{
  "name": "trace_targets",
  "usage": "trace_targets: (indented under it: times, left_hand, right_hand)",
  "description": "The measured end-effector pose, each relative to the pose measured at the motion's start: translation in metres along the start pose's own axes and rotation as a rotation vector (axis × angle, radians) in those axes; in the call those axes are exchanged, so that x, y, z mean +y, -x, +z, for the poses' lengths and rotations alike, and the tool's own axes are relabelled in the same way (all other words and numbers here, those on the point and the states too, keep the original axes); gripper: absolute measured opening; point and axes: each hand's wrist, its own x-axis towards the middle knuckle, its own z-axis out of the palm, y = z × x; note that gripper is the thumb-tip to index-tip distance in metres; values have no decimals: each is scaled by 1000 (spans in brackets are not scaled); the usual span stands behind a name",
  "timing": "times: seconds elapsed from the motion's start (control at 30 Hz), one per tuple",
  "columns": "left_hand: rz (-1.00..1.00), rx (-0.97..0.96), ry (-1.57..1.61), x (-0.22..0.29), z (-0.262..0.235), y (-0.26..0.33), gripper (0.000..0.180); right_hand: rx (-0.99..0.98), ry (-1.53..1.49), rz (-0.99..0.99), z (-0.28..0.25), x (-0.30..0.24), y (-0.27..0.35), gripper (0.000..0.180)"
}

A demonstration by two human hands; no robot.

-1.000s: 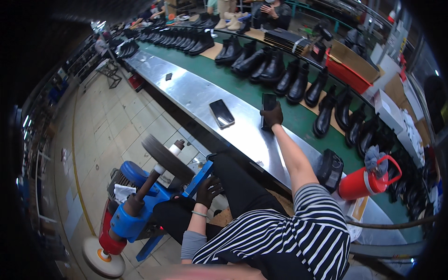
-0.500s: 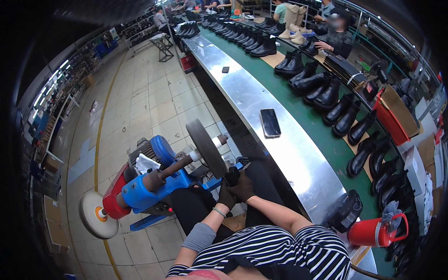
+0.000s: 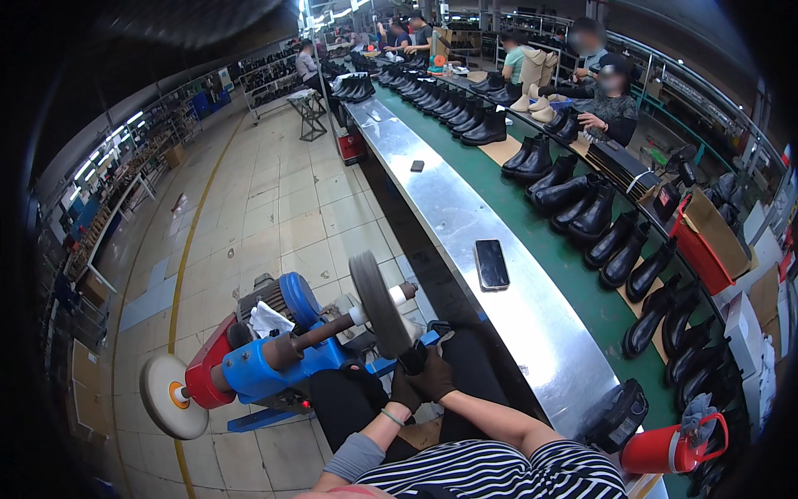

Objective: Polish the edges and soles of boots using a rotary polishing machine.

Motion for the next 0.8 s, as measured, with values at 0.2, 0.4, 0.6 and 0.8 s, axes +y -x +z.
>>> trace_targets:
  times: [0.2, 0.4, 0.6, 0.8]
  left_hand:
    - [46, -25, -36, -1, -23, -11, 42]
    - [51, 35, -71, -4, -6, -3, 43]
    - [61, 46, -94, -5, -3, 0, 44]
    - [116, -61, -202, -5, -6, 1, 46]
  right_hand:
    - [-43, 6, 18, 0, -2, 1, 69]
    - [-37, -4, -3, -1, 5, -1, 68]
    - [-43, -18, -11, -5, 5, -2, 71]
    - [-18, -21, -56, -10, 4, -3, 69]
